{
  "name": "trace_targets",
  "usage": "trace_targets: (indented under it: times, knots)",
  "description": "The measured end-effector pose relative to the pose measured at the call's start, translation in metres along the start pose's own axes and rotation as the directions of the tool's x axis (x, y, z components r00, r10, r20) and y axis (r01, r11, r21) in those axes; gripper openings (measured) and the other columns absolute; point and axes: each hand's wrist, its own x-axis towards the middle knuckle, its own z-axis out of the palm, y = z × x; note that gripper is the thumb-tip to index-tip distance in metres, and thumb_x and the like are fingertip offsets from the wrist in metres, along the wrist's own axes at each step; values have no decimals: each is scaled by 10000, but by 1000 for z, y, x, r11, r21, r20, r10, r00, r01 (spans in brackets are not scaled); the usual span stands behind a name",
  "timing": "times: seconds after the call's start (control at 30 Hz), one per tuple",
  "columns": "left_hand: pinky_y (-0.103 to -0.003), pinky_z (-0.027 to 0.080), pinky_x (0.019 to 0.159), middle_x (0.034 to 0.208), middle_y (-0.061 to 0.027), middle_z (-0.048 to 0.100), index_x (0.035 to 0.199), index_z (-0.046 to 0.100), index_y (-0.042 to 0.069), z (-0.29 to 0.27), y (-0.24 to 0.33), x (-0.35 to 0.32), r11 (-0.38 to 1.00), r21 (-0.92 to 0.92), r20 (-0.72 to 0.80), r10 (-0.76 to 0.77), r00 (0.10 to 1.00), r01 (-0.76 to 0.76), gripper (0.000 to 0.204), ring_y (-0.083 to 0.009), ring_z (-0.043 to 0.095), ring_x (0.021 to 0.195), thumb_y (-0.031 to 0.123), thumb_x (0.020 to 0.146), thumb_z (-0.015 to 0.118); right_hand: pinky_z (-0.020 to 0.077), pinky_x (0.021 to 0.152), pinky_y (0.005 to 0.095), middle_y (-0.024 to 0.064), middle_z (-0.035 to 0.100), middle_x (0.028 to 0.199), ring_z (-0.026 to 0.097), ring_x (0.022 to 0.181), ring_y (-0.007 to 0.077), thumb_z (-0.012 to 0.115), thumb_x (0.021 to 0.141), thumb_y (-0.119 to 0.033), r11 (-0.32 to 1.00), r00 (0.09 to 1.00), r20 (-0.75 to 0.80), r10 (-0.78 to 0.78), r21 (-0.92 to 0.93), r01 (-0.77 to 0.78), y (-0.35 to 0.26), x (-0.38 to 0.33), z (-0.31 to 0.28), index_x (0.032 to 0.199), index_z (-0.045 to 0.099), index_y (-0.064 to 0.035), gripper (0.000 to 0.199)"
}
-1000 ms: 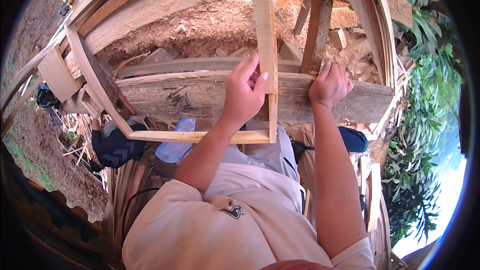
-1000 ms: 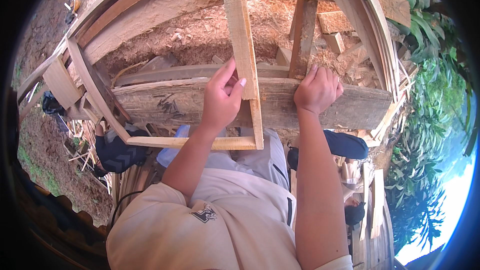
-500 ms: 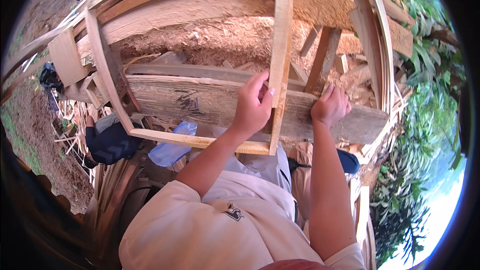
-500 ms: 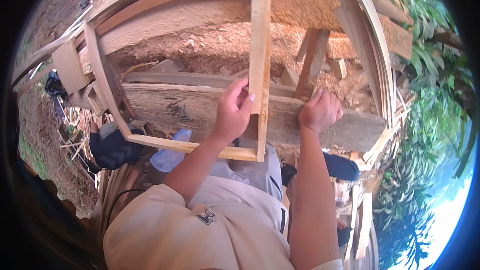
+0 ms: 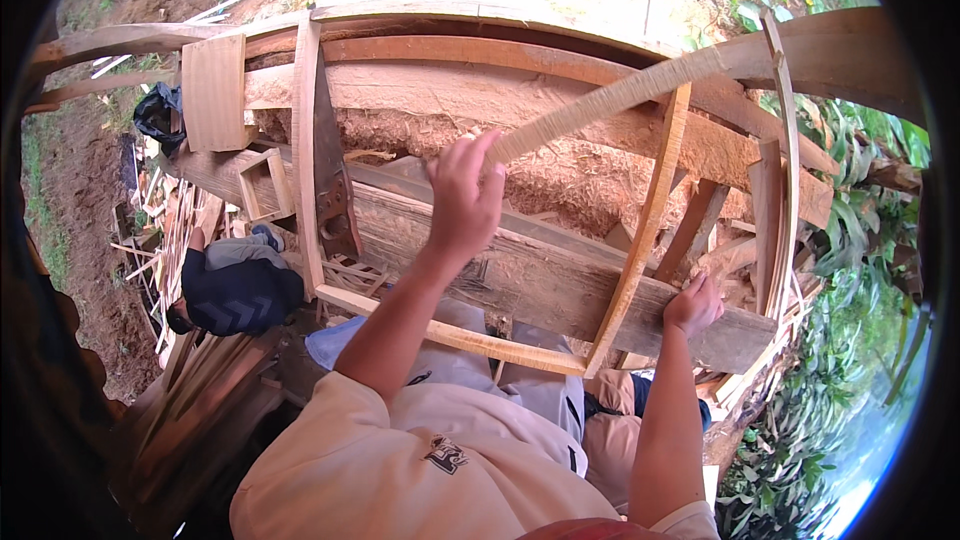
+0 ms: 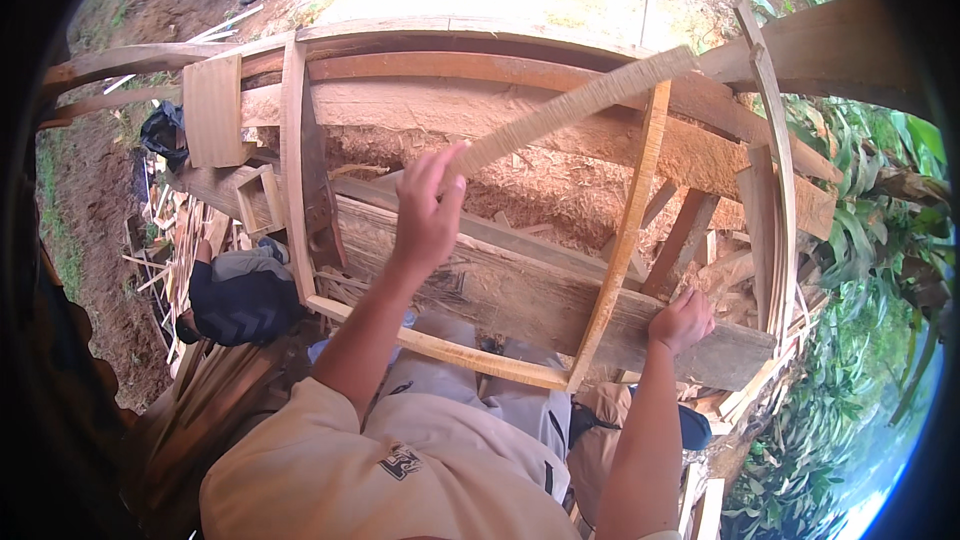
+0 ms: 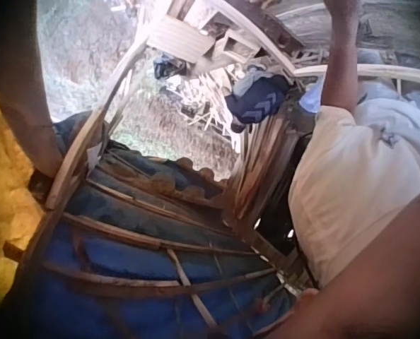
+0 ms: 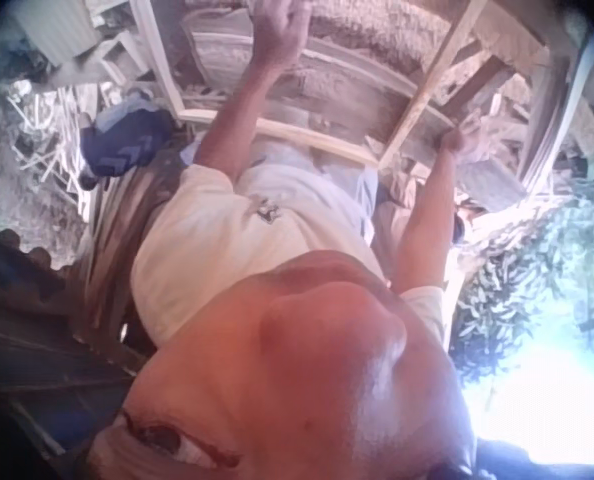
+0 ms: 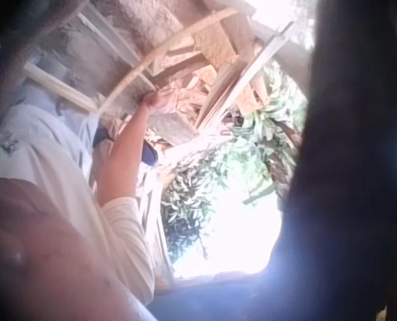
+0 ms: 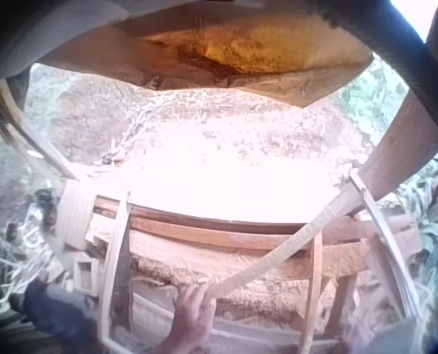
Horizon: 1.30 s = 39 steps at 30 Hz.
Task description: The person assembles a wooden frame by fitting thin wooden strips into a larger structure. They repeatedly position, align, and adjust the strips by hand, occasionally using a hand saw to trim or shape the wood. The work takes place on a wooden platform outdoors.
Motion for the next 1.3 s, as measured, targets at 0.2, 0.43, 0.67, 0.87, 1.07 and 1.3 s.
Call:
trace_targets:
  times: [0.2,0.43,0.67,0.87,1.07,1.3]
  knots:
    - [-448,407,1009,1110,-83,661,1360,656,99,-47,-63,124,964,208,130,140,982,-165,409,-261,595,1087,277,996,712,416,967,452,138,723,965,643,988,339,495,1078,-301,1000,1000,5,16,-2,-16,2,1,-2,955,743,-65,364]
    - [-387,530,929,1078,-13,770,1128,791,122,-24,-112,211,745,342,-155,646,748,-573,252,-212,719,1057,47,893,736,426,909,471,156,704,900,637,924,368,510,1073,-300,999,999,-33,18,44,-17,2,2,-3,887,735,-68,373]
    - [-428,467,1069,1282,-56,722,1245,768,103,21,-122,193,760,465,-138,569,811,-454,335,-245,648,1242,46,922,698,435,872,470,149,702,876,641,905,363,512,1077,-295,1000,999,-51,-3,31,4,2,0,-3,876,734,-65,378]
    - [-424,394,1092,1280,-56,687,1314,744,73,19,-129,191,804,364,-114,540,834,-470,398,-254,610,1234,186,934,773,438,873,468,141,683,847,636,898,354,525,1071,-278,998,1000,-7,21,66,-21,-9,1,-12,839,708,-60,367]
    - [-403,399,1051,1229,-45,707,1247,783,82,16,-133,198,808,313,-120,554,823,-499,360,-237,623,1198,180,902,806,434,877,469,147,650,811,623,897,366,537,1059,-260,995,998,-48,-43,83,47,-11,2,-14,822,677,-55,344]
    - [-390,381,1042,1211,-32,712,1243,783,94,14,-135,201,802,328,-98,554,827,-499,354,-221,622,1179,208,908,801,431,892,471,159,656,857,619,905,373,533,1056,-259,997,1000,-3,4,82,-3,-7,1,-14,826,664,-50,337]
